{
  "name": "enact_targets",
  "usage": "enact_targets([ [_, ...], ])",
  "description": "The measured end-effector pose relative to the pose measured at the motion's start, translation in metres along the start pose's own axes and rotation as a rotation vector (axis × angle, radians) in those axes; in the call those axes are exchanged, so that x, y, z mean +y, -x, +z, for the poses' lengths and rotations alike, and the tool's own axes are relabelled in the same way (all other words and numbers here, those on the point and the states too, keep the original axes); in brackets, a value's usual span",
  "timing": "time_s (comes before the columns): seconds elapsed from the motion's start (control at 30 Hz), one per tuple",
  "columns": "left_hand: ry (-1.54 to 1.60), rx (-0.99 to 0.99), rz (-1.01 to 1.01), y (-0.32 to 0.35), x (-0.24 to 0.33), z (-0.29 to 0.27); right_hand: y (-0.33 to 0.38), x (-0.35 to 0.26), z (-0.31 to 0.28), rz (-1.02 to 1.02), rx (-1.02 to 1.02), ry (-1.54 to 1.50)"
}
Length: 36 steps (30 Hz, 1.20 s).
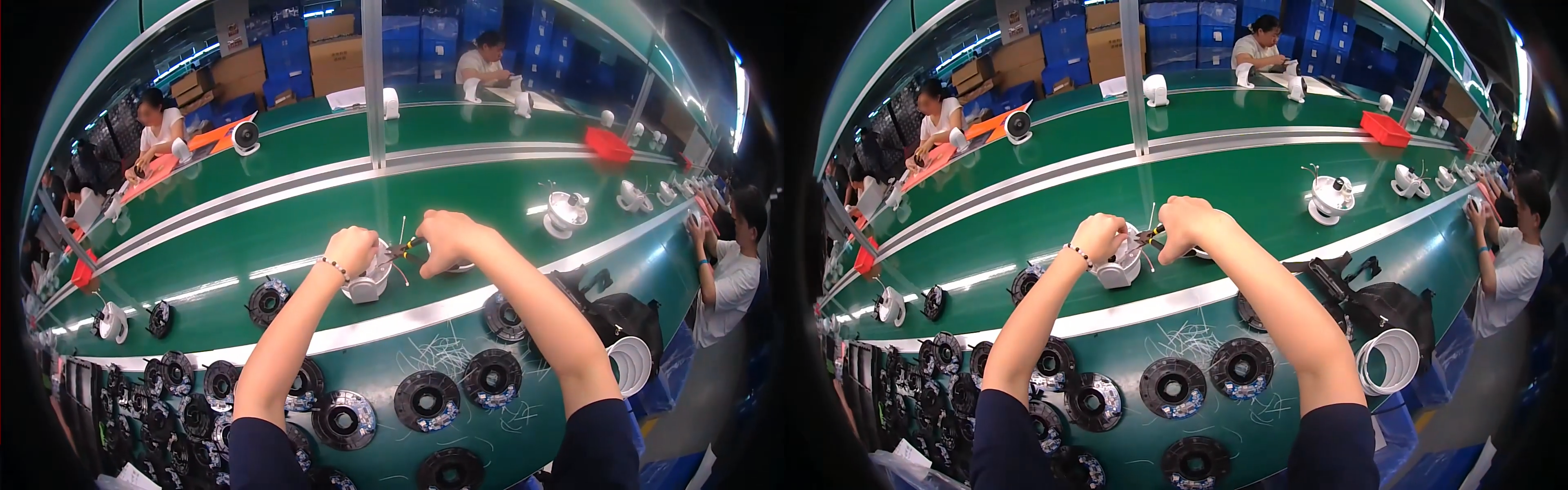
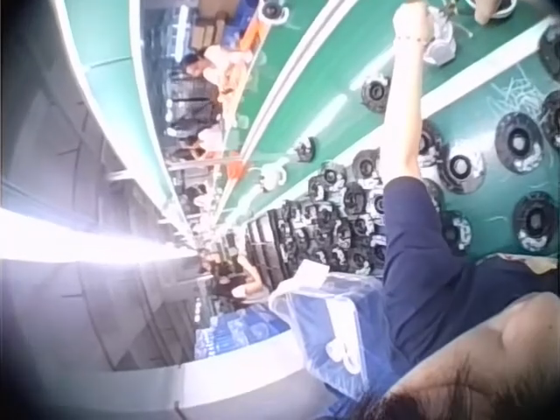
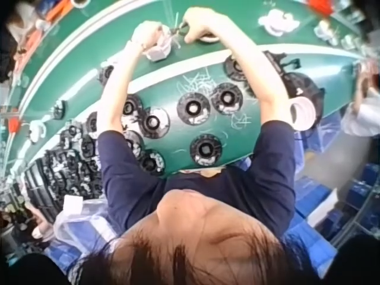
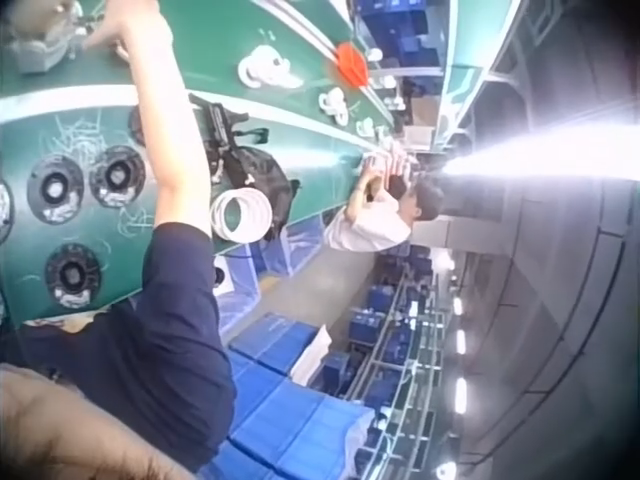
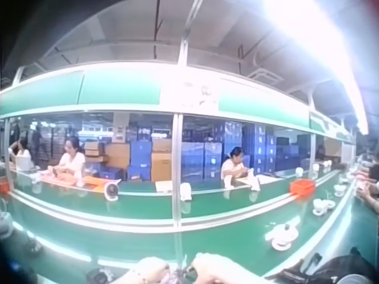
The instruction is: Assembling circular electronic speaker components on a factory assembly line.
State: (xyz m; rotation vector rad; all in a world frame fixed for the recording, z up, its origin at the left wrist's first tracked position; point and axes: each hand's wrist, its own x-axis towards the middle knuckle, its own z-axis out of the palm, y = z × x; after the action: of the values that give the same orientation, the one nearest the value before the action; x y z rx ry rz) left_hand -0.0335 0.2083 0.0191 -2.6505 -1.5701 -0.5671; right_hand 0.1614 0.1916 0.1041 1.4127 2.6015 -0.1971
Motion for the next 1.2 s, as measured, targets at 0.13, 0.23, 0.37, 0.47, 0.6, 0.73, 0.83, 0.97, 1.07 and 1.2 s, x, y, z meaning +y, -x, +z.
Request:
enact_targets([
  [0.13, -0.007, 0.007, 0.007, -0.001, -0.003, 0.005, -0.004, -0.001, 0.004, 0.018, 0.005, 0.009],
  [0.23, -0.002, 0.021, 0.015, 0.001, -0.009, 0.014, -0.001, -0.005, 0.007, 0.023, -0.02, 0.001],
  [0.37, 0.008, 0.022, 0.018, 0.004, -0.011, 0.019, -0.004, -0.013, 0.014, 0.056, -0.016, 0.018],
  [0.47, 0.004, 0.02, 0.042, 0.004, -0.012, 0.021, -0.015, -0.012, 0.026, 0.042, 0.033, 0.046],
  [0.6, -0.024, 0.004, 0.074, 0.002, -0.008, 0.023, -0.016, -0.008, 0.028, 0.005, 0.057, -0.027],
  [0.73, 0.012, 0.089, 0.077, 0.003, -0.007, 0.02, -0.011, -0.002, 0.031, -0.047, 0.082, -0.022],
  [0.83, 0.127, 0.252, 0.123, 0.011, -0.001, 0.004, 0.01, 0.007, 0.028, -0.136, 0.386, -0.085],
  [0.97, 0.256, 0.357, 0.191, 0.053, 0.028, -0.015, 0.085, 0.016, 0.018, -0.067, 0.58, -0.22],
  [1.07, 0.152, 0.042, 0.372, 0.112, 0.044, 0.01, 0.149, 0.006, 0.026, -0.117, 0.609, -0.455],
  [1.2, 0.211, -0.046, 0.248, 0.138, 0.03, 0.011, 0.244, -0.023, 0.065, -0.08, 0.427, -0.66],
])
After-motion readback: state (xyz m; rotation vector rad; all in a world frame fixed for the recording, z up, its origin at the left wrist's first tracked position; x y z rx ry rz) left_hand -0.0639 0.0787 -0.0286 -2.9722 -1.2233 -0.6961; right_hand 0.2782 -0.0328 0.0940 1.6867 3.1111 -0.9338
